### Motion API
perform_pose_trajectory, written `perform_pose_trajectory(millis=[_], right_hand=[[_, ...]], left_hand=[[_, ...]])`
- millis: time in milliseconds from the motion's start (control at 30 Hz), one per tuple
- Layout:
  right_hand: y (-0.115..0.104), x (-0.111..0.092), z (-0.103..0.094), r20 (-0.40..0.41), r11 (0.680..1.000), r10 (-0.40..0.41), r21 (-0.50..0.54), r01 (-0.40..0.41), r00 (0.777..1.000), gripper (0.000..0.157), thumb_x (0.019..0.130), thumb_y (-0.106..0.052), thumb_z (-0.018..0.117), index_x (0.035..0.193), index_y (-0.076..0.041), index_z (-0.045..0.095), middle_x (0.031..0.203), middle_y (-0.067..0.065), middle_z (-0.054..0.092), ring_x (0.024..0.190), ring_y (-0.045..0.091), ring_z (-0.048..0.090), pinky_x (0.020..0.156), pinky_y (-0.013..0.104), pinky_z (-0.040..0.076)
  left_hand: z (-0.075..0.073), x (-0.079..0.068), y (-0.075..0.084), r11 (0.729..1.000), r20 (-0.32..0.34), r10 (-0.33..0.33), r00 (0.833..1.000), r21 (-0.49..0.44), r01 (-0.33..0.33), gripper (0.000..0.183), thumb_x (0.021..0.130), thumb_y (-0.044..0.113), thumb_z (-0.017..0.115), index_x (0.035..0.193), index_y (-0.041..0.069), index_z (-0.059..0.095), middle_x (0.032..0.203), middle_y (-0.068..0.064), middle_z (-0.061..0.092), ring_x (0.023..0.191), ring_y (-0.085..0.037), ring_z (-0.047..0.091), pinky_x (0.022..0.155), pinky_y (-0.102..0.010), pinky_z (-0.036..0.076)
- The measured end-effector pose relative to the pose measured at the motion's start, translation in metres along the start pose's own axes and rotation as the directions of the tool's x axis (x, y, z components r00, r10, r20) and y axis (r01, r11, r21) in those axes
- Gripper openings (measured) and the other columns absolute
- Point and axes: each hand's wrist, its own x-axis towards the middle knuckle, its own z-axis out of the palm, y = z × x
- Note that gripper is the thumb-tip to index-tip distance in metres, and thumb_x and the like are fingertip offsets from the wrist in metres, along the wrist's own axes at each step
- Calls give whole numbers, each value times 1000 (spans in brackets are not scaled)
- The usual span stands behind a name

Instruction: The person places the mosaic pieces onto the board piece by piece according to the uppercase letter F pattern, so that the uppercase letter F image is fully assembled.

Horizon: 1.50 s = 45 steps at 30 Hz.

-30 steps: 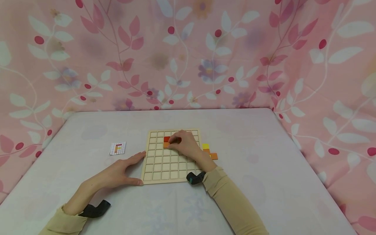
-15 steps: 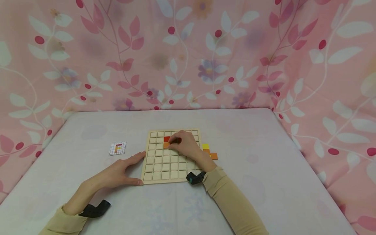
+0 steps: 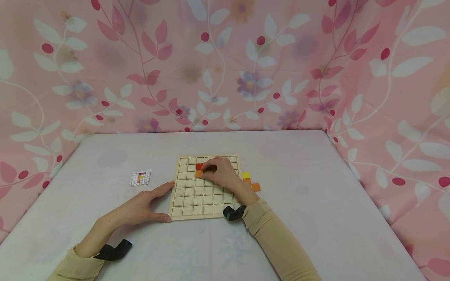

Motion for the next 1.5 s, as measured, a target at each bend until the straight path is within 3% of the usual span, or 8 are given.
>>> perform_pose_trajectory(millis=[467, 1267, 1500], right_hand=[[0, 0, -1, 5, 1000, -11, -4, 11, 1000, 20, 80, -21, 86, 97, -15, 78, 100, -5, 73, 98, 12, 62, 89, 30, 51], [-1, 0, -1, -26, 998, -46, -50, 45, 999, 21, 77, -20, 88, 96, -14, 79, 98, -4, 73, 96, 14, 63, 88, 33, 51], [0, 0, 0, -17, 999, -19, -44, 19, 1000, 20, 78, -21, 88, 95, -16, 79, 97, -6, 73, 97, 12, 63, 91, 33, 50]], left_hand=[[-1, 0, -1, 999, 2, 30, 1000, 22, -30, 107, 74, 59, 81, 159, 17, 30, 163, -3, 30, 151, -28, 28, 119, -52, 29], [-1, -1, 1, 1000, -5, 23, 1000, 20, -23, 108, 73, 58, 82, 159, 17, 30, 163, -5, 31, 150, -29, 28, 118, -53, 30], [-1, -1, 1, 1000, -6, 25, 1000, 14, -25, 108, 73, 58, 82, 158, 17, 30, 163, -6, 31, 150, -29, 29, 118, -53, 30]])
